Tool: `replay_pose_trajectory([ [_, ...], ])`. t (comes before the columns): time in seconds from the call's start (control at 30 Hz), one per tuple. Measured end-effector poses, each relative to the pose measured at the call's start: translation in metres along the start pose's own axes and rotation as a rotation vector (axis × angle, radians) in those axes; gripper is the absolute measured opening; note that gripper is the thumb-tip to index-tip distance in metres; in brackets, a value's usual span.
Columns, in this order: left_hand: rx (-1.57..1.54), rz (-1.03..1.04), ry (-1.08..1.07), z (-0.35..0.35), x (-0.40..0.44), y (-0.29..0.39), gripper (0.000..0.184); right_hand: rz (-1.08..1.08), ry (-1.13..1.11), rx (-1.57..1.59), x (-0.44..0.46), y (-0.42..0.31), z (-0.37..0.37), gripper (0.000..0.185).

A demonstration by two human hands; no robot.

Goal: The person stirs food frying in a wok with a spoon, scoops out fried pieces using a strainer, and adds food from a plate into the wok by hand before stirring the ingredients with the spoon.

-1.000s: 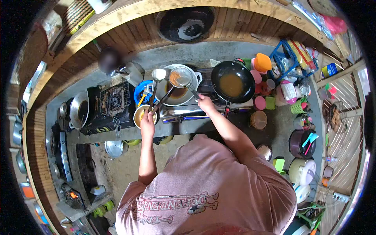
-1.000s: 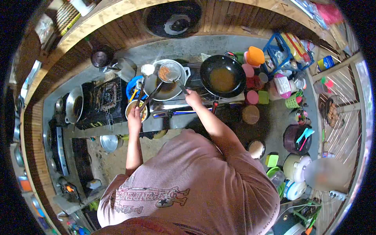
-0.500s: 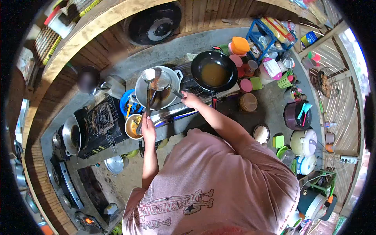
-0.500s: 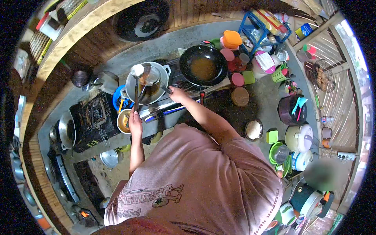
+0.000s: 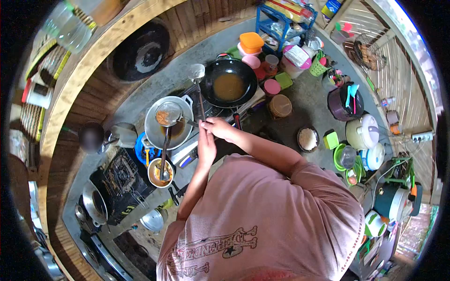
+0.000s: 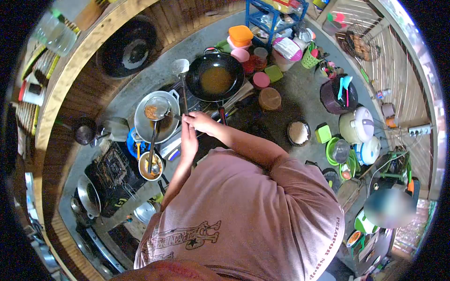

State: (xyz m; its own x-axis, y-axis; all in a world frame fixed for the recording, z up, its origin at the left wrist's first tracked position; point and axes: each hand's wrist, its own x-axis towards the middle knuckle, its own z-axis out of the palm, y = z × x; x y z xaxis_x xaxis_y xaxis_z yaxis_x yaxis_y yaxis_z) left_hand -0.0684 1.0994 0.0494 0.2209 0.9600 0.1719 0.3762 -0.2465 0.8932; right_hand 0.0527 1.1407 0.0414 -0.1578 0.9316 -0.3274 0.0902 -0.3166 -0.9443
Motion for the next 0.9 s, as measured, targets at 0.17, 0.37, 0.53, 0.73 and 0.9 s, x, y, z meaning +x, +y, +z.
replay_pose_trajectory([
  [0.17, -0.063, -0.067, -0.345, 0.029, 0.006, 0.025, 0.06, -0.093, 0.169, -0.211, -0.013, 0.021, -0.071, 0.031],
  [0.37, 0.012, -0.061, -0.355, 0.06, -0.009, -0.017, 0.051, -0.115, 0.504, -0.843, -0.045, 0.063, -0.166, 0.025],
  [0.53, 0.011, -0.29, -0.423, 0.087, -0.018, -0.052, 0.066, -0.173, 0.609, -1.013, -0.073, 0.041, -0.165, 0.019],
  [0.73, -0.308, -0.415, -0.565, 0.107, -0.011, -0.074, 0.058, -0.306, 0.53, -0.944, -0.053, 0.031, -0.142, 0.02],
  [0.9, -0.484, -0.243, -0.508, 0.151, -0.019, -0.166, 0.031, -0.44, 0.366, -1.131, -0.05, 0.03, -0.139, 0.022],
])
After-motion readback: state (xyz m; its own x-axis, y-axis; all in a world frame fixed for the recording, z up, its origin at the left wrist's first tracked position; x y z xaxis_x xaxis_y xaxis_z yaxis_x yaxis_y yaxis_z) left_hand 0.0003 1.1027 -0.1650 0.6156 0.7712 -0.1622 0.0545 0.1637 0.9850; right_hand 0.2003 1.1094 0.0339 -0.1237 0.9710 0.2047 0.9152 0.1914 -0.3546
